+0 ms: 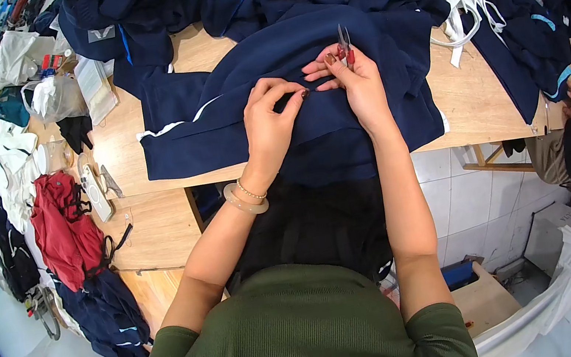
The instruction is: The person trims loose threads from a garment using a pair of thread snips while holding and turning the fabric by hand.
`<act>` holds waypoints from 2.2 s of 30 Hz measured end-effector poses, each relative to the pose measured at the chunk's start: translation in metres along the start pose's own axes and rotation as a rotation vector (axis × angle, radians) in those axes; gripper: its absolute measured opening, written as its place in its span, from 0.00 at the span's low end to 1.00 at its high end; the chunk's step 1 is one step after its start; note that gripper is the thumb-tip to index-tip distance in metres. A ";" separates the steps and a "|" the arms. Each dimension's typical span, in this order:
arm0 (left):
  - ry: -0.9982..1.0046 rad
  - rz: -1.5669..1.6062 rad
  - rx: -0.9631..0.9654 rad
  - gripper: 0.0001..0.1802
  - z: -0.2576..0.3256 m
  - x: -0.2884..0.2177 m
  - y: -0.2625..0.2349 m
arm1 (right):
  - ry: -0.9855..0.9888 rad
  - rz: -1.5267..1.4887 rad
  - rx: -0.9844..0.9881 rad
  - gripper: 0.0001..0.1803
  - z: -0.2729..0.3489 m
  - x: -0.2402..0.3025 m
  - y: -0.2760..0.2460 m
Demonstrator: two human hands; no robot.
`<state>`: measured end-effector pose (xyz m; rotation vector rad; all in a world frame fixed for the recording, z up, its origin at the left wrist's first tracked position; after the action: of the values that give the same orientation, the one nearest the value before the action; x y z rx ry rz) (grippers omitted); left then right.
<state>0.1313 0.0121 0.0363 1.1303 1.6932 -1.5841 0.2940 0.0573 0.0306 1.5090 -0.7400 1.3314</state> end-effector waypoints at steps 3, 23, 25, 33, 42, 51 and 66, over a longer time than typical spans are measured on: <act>-0.109 0.077 -0.032 0.04 -0.002 -0.003 -0.008 | -0.008 -0.002 0.035 0.11 0.008 0.015 0.006; 0.114 0.113 0.193 0.09 0.004 -0.014 -0.033 | -0.053 1.096 0.061 0.11 0.022 0.105 0.018; 0.162 0.050 0.156 0.08 0.004 -0.008 -0.027 | -0.058 1.099 0.067 0.11 0.023 0.102 0.019; -0.043 0.117 0.112 0.03 0.003 -0.001 -0.029 | -0.103 1.274 0.162 0.11 0.013 0.098 0.034; -0.062 0.117 0.104 0.02 0.003 -0.009 -0.030 | -0.157 1.427 0.341 0.08 0.000 0.093 0.052; -0.034 0.106 0.097 0.01 0.001 -0.010 -0.030 | -0.197 1.453 0.370 0.07 -0.002 0.091 0.056; -0.395 -0.353 -0.529 0.14 0.066 0.088 -0.212 | 0.021 0.744 -0.384 0.16 0.032 0.096 -0.088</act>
<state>-0.1037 -0.0235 0.0600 0.2483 1.9303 -1.3114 0.4063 0.0737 0.1017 0.9298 -1.5397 1.6020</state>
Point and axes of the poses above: each hand's wrist, its own z-axis away from the middle knuckle, its own y-axis out of the palm, x = y × z, the point moved 3 cm from there along -z, towards the middle knuckle, and after that the axes turned 14 degrees about x, right-handed, at the moved point
